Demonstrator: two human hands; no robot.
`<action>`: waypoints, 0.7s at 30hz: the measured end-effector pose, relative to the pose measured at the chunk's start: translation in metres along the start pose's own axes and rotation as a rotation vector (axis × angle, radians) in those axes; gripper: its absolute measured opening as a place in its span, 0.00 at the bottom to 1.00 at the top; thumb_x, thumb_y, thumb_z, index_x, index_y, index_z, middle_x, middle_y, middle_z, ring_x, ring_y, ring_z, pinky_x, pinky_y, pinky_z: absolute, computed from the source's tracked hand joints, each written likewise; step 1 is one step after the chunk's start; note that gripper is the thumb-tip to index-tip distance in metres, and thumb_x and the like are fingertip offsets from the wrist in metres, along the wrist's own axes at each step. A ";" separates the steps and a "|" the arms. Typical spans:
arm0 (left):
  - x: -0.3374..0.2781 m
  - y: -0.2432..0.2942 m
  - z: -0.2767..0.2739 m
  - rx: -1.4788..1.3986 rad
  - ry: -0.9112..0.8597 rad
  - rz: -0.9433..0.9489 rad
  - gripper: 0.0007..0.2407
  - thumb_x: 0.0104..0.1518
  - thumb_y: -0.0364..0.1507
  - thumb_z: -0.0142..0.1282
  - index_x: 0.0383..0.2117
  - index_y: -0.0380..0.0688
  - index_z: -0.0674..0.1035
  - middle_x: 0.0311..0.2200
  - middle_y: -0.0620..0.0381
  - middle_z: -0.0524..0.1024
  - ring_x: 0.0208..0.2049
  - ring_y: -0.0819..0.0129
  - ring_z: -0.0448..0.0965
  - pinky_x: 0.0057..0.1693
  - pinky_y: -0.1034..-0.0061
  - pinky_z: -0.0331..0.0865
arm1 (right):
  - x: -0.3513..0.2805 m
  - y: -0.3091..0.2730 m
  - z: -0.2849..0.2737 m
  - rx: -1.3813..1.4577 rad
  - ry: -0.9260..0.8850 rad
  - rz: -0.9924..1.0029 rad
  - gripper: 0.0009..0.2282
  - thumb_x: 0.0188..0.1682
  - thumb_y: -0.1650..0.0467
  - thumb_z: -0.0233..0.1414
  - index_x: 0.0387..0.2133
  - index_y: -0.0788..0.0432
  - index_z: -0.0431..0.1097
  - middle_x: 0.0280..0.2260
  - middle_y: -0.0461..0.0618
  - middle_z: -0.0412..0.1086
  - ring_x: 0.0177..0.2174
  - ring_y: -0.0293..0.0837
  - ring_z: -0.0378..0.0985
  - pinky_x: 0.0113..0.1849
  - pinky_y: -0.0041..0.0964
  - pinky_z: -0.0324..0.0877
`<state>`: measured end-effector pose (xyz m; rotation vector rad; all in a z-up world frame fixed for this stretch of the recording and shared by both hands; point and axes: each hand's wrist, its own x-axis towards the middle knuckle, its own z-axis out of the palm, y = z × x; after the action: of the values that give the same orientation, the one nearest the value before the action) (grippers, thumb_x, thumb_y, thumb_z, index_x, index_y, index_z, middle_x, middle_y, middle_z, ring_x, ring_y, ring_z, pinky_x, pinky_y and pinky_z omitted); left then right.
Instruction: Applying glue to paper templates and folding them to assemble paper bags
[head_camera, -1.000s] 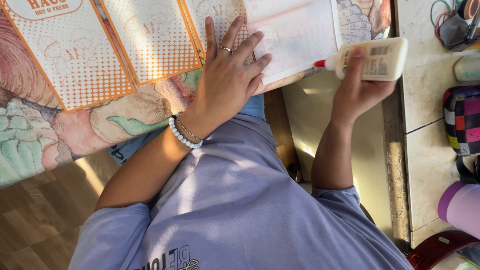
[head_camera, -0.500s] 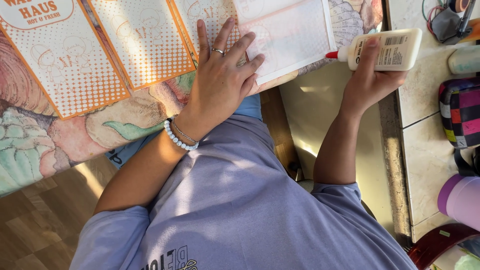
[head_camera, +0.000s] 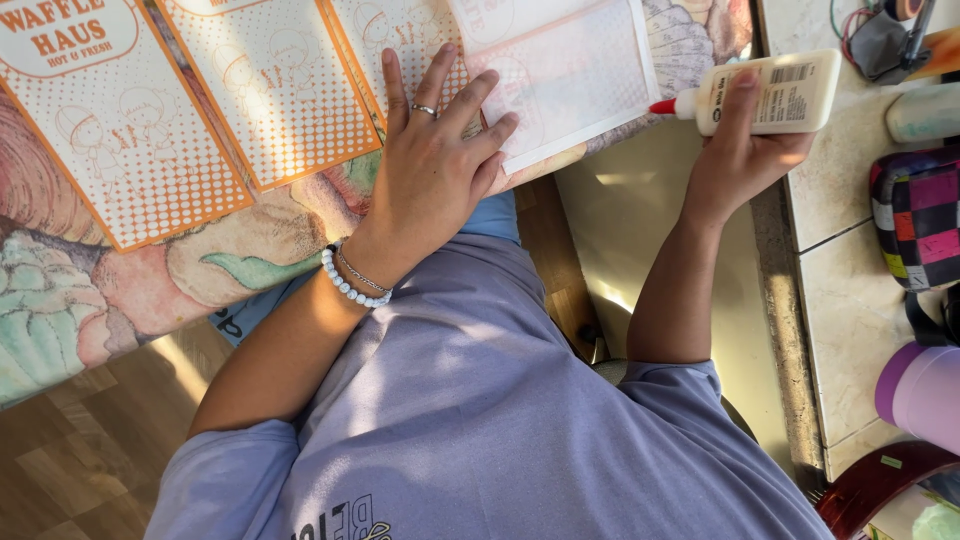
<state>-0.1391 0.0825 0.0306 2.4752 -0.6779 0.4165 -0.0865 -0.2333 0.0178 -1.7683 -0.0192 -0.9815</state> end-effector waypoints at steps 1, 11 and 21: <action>0.000 0.000 -0.001 0.000 0.003 0.004 0.10 0.65 0.31 0.63 0.51 0.49 0.85 0.61 0.45 0.73 0.67 0.35 0.58 0.69 0.29 0.35 | 0.002 0.002 -0.001 0.000 0.003 -0.004 0.12 0.54 0.76 0.62 0.46 0.69 0.68 0.39 0.66 0.78 0.37 0.56 0.85 0.35 0.45 0.87; 0.000 -0.001 0.000 -0.016 0.008 0.005 0.10 0.64 0.30 0.63 0.50 0.50 0.85 0.61 0.45 0.74 0.67 0.35 0.58 0.69 0.29 0.35 | 0.001 0.006 -0.006 0.012 0.037 0.150 0.15 0.51 0.71 0.65 0.45 0.66 0.68 0.36 0.60 0.78 0.32 0.50 0.85 0.29 0.39 0.84; 0.030 0.014 -0.026 -0.104 0.165 -0.097 0.26 0.67 0.19 0.62 0.68 0.41 0.61 0.62 0.45 0.69 0.66 0.52 0.72 0.77 0.46 0.52 | 0.037 -0.047 -0.080 0.213 0.293 0.635 0.26 0.42 0.69 0.63 0.54 0.70 0.69 0.36 0.65 0.82 0.23 0.43 0.83 0.24 0.31 0.81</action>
<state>-0.1261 0.0760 0.0697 2.3338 -0.4981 0.5277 -0.1312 -0.2917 0.0855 -1.2913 0.5693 -0.7226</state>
